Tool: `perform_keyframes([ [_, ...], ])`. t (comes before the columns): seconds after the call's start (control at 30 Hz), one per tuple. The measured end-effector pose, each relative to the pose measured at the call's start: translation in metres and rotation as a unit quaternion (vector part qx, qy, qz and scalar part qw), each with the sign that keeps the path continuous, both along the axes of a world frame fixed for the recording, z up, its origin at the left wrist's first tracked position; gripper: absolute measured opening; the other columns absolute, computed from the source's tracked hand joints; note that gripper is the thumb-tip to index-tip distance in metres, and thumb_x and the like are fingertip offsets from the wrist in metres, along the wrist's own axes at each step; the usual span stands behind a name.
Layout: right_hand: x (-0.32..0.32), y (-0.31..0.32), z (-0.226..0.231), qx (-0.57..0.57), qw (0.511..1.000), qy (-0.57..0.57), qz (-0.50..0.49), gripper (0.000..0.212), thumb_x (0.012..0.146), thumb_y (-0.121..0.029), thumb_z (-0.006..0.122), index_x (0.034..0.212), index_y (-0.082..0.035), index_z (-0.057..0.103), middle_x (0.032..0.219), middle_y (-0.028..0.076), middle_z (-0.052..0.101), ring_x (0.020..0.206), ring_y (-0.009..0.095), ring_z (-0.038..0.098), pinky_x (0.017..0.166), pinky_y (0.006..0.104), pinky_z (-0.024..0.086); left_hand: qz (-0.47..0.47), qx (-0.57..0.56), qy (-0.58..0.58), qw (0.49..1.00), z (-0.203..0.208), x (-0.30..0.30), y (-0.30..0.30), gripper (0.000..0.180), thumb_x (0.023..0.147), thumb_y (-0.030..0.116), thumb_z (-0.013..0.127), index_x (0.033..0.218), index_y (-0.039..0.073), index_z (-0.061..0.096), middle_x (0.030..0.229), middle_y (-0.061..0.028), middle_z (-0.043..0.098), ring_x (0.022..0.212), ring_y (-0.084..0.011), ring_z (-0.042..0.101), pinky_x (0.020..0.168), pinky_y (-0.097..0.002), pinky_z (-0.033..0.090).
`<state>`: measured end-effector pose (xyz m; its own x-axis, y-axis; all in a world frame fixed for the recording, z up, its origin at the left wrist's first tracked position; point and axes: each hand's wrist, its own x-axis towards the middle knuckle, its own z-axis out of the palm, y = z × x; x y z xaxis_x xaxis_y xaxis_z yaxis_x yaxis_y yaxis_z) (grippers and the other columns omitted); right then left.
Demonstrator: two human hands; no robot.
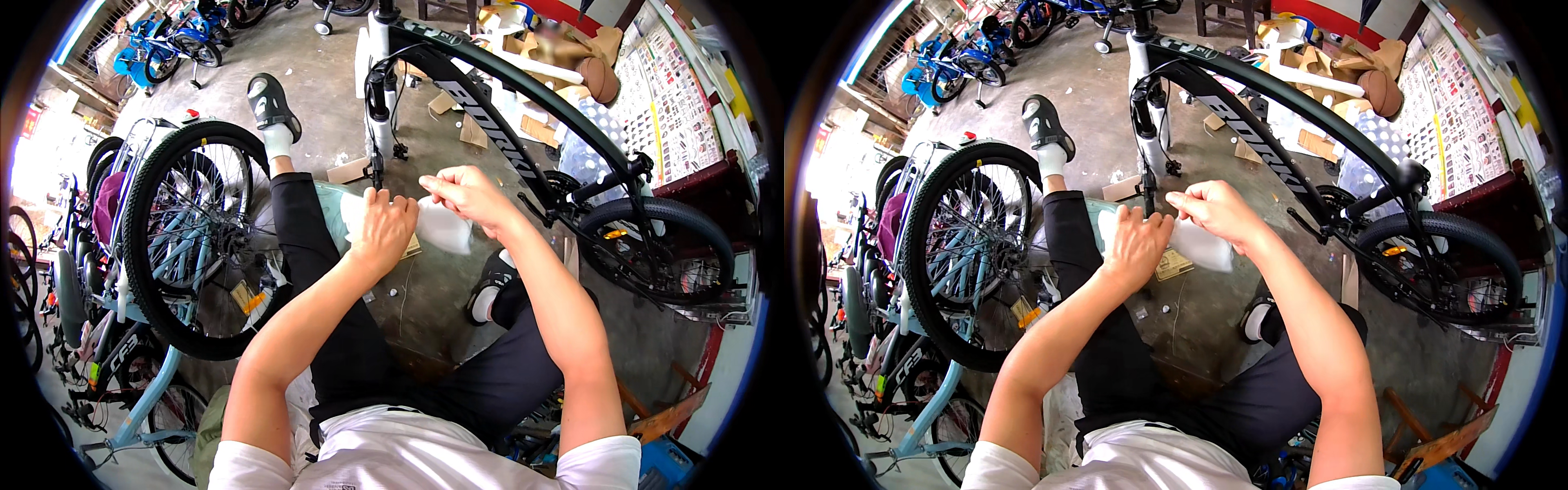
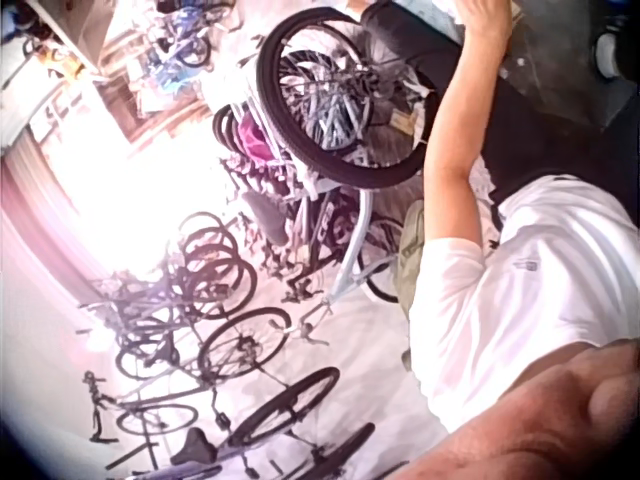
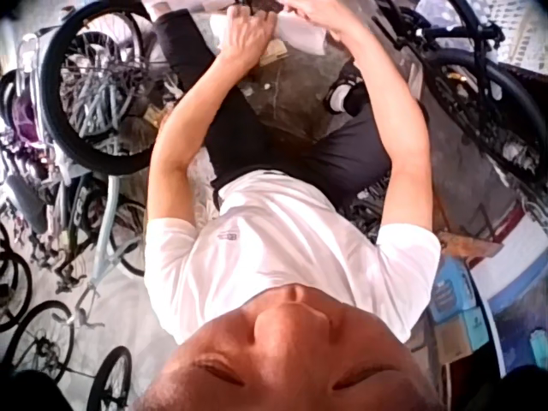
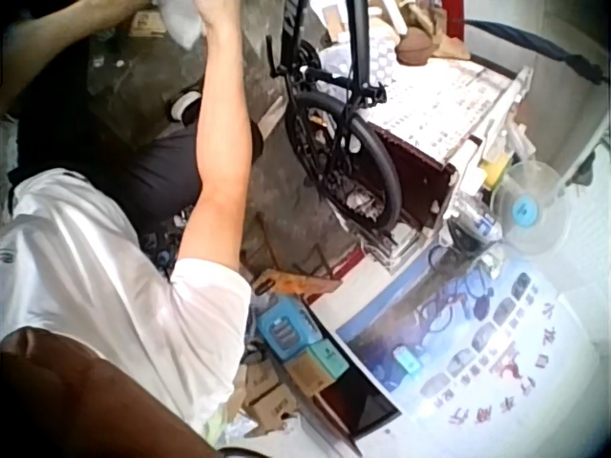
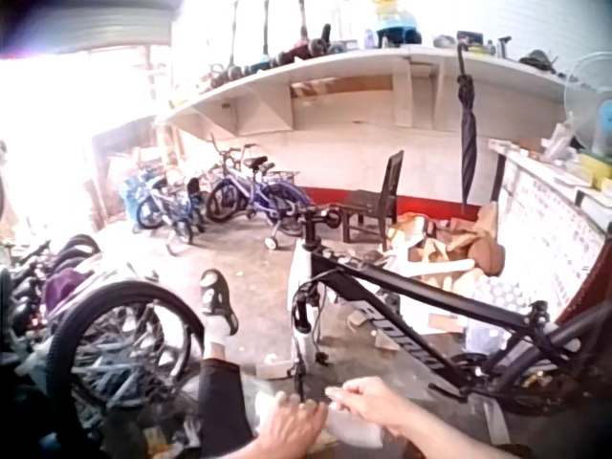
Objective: The person unwraps foam packaging from a bicycle frame and begins assembling components near the headset by hand and using a thin tool to clear or adjust parts.
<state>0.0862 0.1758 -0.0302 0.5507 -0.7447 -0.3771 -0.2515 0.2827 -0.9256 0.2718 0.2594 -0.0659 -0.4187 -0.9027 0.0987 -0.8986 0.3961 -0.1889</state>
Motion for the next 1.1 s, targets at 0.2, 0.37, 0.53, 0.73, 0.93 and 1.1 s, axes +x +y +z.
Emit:
perform_keyframes([
  [0.2, -0.017, -0.028, -0.013, 0.013, 0.998, 0.052, -0.019, 0.043, 0.091, -0.047, 0.077, 0.071, -0.013, 0.060, 0.064, -0.009, 0.050, 0.052, 0.001, 0.037, 0.045, 0.0206, 0.025, -0.108, -0.008, 0.043, 0.993, 0.005, -0.006, 0.010, 0.018, 0.087, 0.016, 0.062, 0.101, 0.007, 0.068, 0.093, -0.0049, 0.065, 0.102, -0.0257, 0.060, 0.106, -0.0462, 0.041],
  [0.37, -0.029, -0.040, -0.026, 0.016, 0.993, 0.103, -0.049, 0.047, 0.088, -0.049, 0.079, 0.067, -0.015, 0.055, 0.058, -0.009, 0.043, 0.047, 0.002, 0.033, 0.044, 0.0219, 0.023, -0.133, -0.006, 0.127, 0.983, 0.013, -0.002, 0.018, 0.041, 0.083, 0.013, 0.065, 0.123, 0.005, 0.064, 0.105, -0.0038, 0.069, 0.105, -0.0240, 0.061, 0.105, -0.0470, 0.042],
  [0.53, -0.031, -0.042, -0.022, 0.018, 0.993, 0.101, -0.054, 0.052, 0.088, -0.048, 0.079, 0.061, -0.017, 0.047, 0.055, -0.009, 0.040, 0.046, 0.003, 0.031, 0.044, 0.0237, 0.021, -0.123, 0.031, 0.141, 0.982, 0.012, -0.002, 0.023, 0.053, 0.083, 0.009, 0.064, 0.135, 0.001, 0.055, 0.100, -0.0080, 0.070, 0.104, -0.0264, 0.062, 0.101, -0.0457, 0.045],
  [0.73, -0.022, -0.033, -0.006, 0.021, 0.995, 0.088, -0.030, 0.056, 0.089, -0.047, 0.078, 0.057, -0.018, 0.043, 0.053, -0.009, 0.037, 0.045, 0.004, 0.029, 0.043, 0.0251, 0.019, -0.121, 0.093, 0.133, 0.979, 0.001, -0.001, 0.022, 0.054, 0.081, 0.006, 0.064, 0.134, 0.000, 0.053, 0.096, -0.0091, 0.070, 0.104, -0.0267, 0.062, 0.100, -0.0440, 0.044],
  [0.93, -0.025, -0.029, -0.005, -0.003, 0.997, 0.071, -0.020, 0.058, 0.092, -0.043, 0.076, 0.053, -0.017, 0.041, 0.049, -0.007, 0.037, 0.041, 0.004, 0.027, 0.040, 0.0265, 0.018, -0.144, 0.116, 0.114, 0.976, -0.010, -0.007, 0.020, 0.051, 0.079, 0.005, 0.066, 0.129, 0.002, 0.056, 0.094, -0.0094, 0.069, 0.105, -0.0262, 0.062, 0.100, -0.0435, 0.043],
  [1.1, -0.040, -0.044, -0.024, -0.016, 0.991, 0.121, -0.059, 0.058, 0.091, -0.044, 0.076, 0.053, -0.016, 0.041, 0.050, -0.007, 0.039, 0.041, 0.005, 0.029, 0.041, 0.0263, 0.021, -0.153, 0.078, 0.161, 0.972, -0.003, -0.017, 0.025, 0.048, 0.081, 0.004, 0.064, 0.129, 0.003, 0.056, 0.098, -0.0081, 0.070, 0.106, -0.0264, 0.061, 0.099, -0.0441, 0.045],
])
